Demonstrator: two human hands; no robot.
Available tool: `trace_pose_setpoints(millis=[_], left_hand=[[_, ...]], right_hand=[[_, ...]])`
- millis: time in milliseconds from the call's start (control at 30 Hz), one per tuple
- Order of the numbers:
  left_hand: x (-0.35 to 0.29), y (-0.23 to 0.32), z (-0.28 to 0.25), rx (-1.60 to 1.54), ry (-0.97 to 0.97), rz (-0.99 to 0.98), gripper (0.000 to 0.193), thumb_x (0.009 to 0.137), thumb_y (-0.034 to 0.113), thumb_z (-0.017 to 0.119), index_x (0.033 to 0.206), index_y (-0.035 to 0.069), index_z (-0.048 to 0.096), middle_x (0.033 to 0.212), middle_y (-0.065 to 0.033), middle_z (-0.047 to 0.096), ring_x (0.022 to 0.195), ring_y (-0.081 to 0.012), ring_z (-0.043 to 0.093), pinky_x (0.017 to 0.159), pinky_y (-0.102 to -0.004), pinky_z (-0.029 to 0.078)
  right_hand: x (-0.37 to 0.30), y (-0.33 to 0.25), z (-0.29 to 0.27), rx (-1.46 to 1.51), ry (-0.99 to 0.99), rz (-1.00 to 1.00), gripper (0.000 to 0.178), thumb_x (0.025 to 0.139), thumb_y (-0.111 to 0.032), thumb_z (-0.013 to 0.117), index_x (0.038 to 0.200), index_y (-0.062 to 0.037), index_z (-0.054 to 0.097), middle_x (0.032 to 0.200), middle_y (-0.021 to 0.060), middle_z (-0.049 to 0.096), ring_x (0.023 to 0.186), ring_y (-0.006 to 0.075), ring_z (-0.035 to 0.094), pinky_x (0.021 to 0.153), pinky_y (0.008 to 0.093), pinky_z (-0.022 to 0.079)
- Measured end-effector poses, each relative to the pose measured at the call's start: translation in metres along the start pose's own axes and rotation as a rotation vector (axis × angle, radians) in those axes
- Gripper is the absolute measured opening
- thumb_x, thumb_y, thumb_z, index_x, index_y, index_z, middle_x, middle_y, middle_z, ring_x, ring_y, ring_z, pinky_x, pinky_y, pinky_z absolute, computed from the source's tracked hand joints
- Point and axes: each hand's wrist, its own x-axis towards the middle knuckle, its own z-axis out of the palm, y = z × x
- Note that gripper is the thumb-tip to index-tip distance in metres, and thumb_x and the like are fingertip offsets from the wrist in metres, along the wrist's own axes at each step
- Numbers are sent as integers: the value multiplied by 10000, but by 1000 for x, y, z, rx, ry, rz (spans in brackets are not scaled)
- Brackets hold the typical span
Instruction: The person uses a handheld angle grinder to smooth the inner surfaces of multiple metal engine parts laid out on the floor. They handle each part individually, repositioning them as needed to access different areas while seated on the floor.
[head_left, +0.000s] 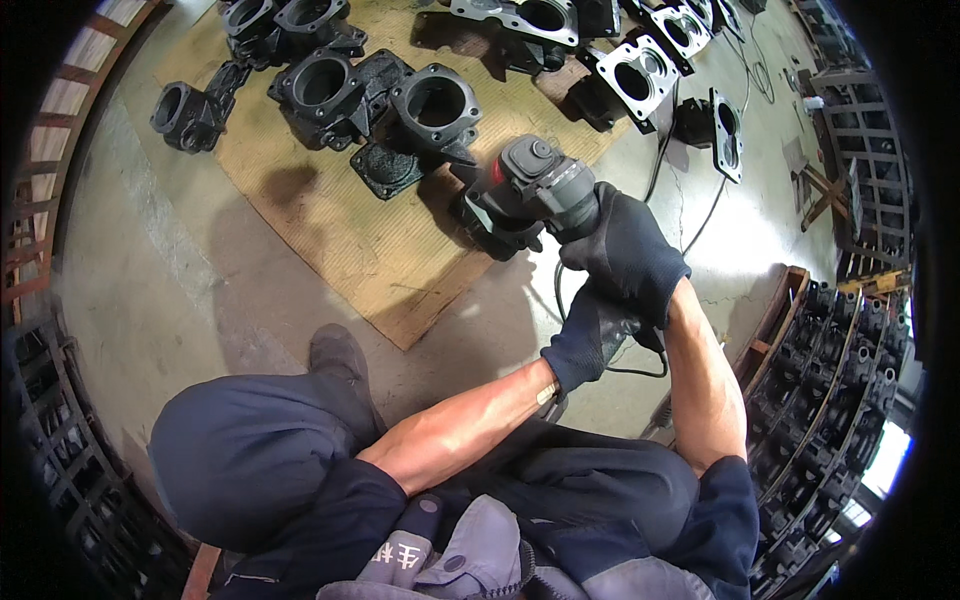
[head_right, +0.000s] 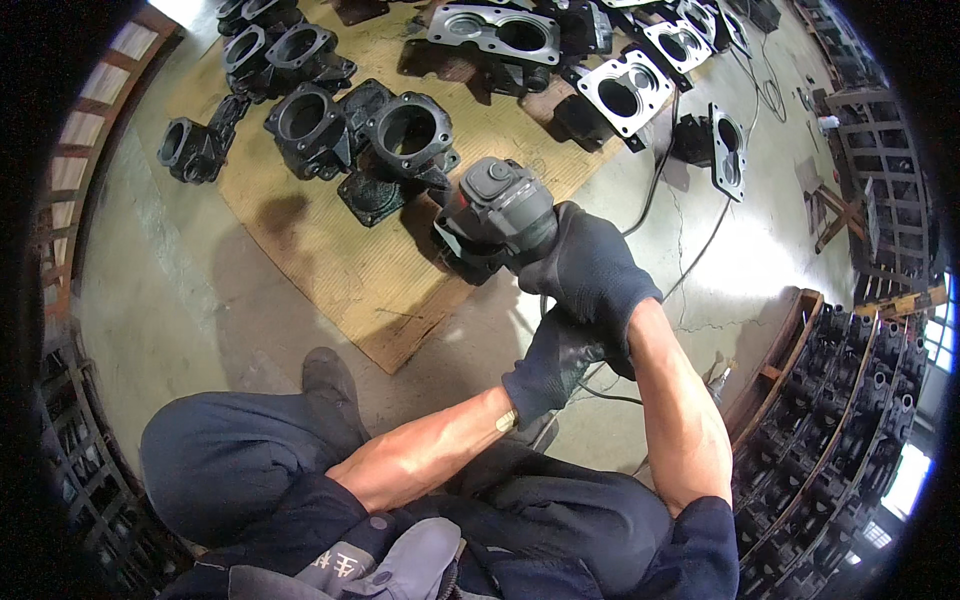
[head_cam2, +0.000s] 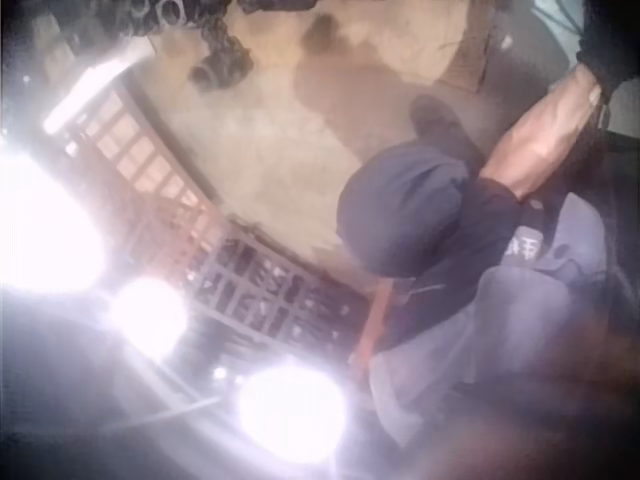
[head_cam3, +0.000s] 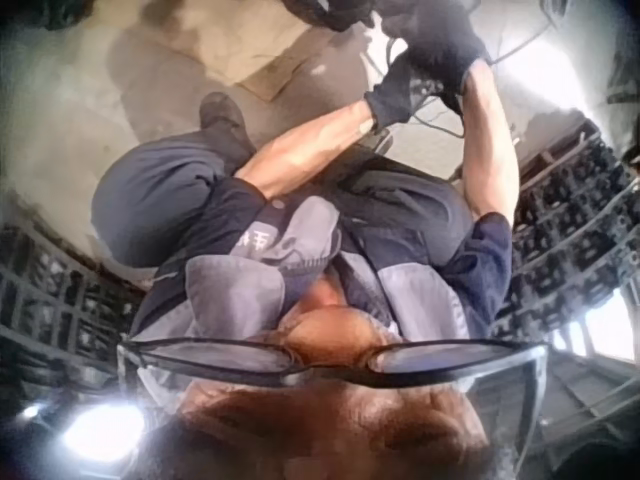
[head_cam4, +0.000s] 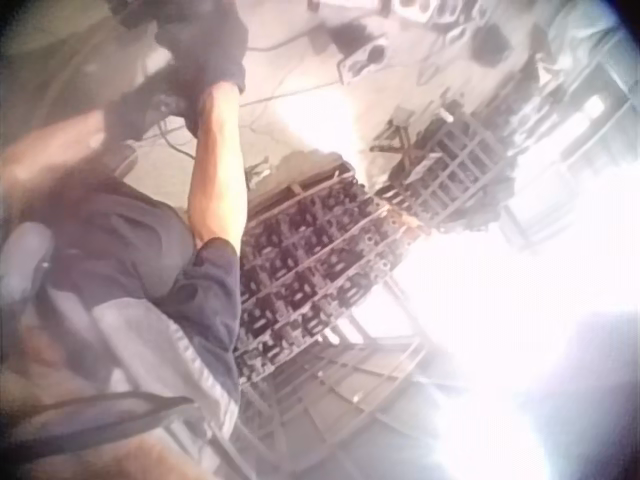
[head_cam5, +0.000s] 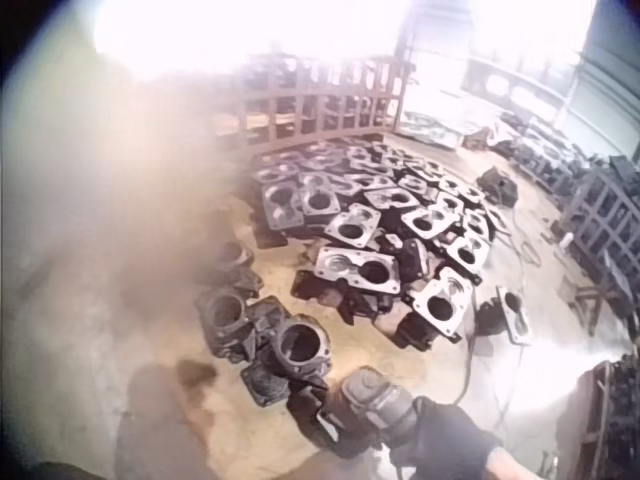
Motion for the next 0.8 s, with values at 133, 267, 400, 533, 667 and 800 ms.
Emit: trace_pose_setpoints(millis=[133, 267, 400, 533, 667, 800], left_hand=[[-24, -2, 6, 283, 113, 71, 392, 822, -30, 679, 1180, -38, 520, 1110, -82, 614, 1020, -146, 590, 869, -289, 517], [-40, -35, 6, -215, 88, -92, 374, 841, -15, 660, 1188, -23, 520, 1120, -70, 605, 1037, -124, 565, 881, -280, 499], [-55, -37, 22, 285, 38, 30, 360, 857, -4, 646, 1195, -14, 522, 1104, -73, 607, 1056, -144, 561, 914, -299, 480], [-60, -67, 37, -712, 75, -300, 348, 962, 24, 469, 1307, -8, 432, 1236, -110, 536, 1142, -213, 541, 982, -347, 466], [-50, -74, 24, -164, -109, -133, 393, 995, 42, 397, 1380, -15, 339, 1291, -126, 484, 1199, -227, 505, 1021, -360, 446], [-54, -68, 22, -181, -89, -195, 411, 980, 13, 436, 1376, -22, 332, 1292, -120, 482, 1207, -211, 493, 1031, -348, 439]], right_hand=[[-12, 1, 12, -25, -63, -33, 471, 598, -252, 738, 978, -6, 607, 838, 206, 677, 799, 355, 670, 764, 375, 519], [-33, -3, 16, -63, -98, -8, 515, 610, -251, 731, 1030, 5, 577, 826, 222, 667, 807, 381, 663, 760, 395, 515], [-49, 27, 23, -9, -43, -4, 535, 606, -240, 721, 1054, 13, 572, 822, 235, 664, 812, 397, 662, 761, 406, 513], [-70, 38, 18, -15, 6, 85, 509, 615, -209, 711, 1046, 25, 574, 819, 242, 663, 814, 397, 666, 749, 406, 518], [-65, 39, 17, 20, 74, 61, 480, 617, -196, 709, 1023, 27, 584, 786, 243, 661, 793, 395, 670, 730, 407, 521], [-66, 38, 21, 7, 13, 15, 468, 617, -201, 709, 1007, 26, 587, 776, 241, 658, 785, 402, 666, 722, 418, 519]])
